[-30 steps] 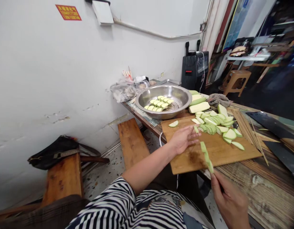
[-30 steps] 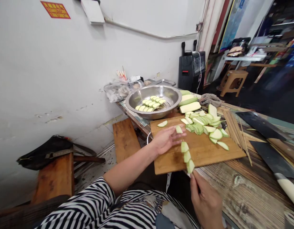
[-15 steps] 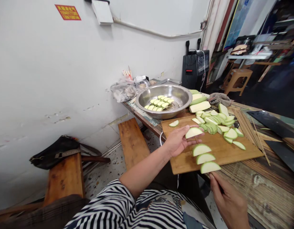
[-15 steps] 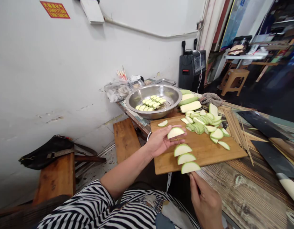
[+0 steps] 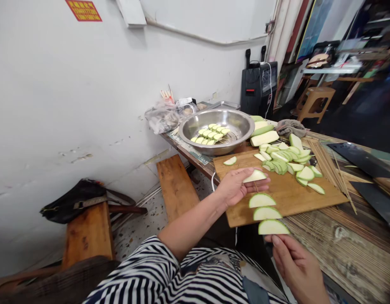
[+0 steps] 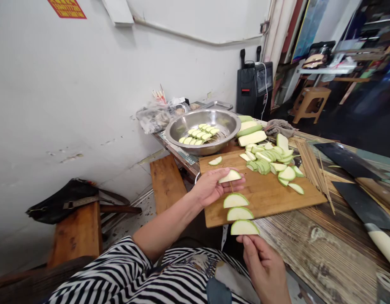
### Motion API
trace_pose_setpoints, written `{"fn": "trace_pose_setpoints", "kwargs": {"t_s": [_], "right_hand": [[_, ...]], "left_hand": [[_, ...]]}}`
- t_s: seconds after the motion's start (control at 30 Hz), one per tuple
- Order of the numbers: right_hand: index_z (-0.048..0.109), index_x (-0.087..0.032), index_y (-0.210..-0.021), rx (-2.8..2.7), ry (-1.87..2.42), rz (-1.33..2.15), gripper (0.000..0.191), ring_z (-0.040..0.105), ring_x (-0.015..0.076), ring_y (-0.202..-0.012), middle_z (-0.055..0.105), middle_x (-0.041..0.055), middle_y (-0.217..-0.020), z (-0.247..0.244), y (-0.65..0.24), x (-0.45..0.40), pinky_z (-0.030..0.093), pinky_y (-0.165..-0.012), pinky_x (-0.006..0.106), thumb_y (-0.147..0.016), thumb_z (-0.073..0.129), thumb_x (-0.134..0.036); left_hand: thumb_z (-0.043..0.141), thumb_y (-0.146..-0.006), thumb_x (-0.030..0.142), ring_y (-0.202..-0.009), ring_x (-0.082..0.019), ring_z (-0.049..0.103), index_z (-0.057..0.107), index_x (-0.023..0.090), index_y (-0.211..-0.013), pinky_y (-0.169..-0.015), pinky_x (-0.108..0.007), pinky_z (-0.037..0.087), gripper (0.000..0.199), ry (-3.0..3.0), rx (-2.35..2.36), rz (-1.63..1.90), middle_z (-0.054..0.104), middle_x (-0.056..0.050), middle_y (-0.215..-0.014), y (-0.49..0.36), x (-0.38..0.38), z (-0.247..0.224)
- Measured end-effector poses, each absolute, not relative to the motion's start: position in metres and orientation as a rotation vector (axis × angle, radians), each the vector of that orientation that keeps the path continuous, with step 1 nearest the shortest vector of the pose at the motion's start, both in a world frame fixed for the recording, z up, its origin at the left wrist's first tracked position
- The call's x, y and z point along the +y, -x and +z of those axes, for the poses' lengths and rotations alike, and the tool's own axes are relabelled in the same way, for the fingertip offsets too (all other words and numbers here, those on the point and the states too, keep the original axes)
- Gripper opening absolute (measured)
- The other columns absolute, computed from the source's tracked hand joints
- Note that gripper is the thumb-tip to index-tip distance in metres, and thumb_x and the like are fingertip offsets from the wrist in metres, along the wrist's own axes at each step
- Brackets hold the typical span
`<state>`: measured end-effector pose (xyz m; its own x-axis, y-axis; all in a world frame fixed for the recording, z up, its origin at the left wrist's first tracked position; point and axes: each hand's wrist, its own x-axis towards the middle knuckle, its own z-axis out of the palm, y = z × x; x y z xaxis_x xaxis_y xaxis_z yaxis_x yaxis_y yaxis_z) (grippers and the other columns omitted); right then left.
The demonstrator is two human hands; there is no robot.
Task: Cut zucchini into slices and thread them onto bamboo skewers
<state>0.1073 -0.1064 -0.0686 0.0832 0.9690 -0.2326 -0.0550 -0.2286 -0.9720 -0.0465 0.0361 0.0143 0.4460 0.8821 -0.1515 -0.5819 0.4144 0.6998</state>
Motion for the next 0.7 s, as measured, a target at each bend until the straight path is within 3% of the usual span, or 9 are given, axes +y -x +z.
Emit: {"fn": "trace_pose_setpoints", "kwargs": {"t_s": [0.7], "right_hand": [[0.065, -0.014, -0.086, -0.783, 1.310, 1.474, 0.039, 0.022, 0.0057, -0.043, 0.029, -0.0089, -0.049, -0.055, -0.097, -0.106, 0.014, -0.041, 0.020, -0.073, 0.068, -0.051]], "left_hand": [[0.055, -0.084, 0.019, -0.091, -0.026, 0.067, 0.066, 0.007, -0.087, -0.092, -0.050, 0.047, 0.017, -0.593, 0.563, 0.960, 0.069, -0.016, -0.095, 0.042, 0.042, 0.006]]}}
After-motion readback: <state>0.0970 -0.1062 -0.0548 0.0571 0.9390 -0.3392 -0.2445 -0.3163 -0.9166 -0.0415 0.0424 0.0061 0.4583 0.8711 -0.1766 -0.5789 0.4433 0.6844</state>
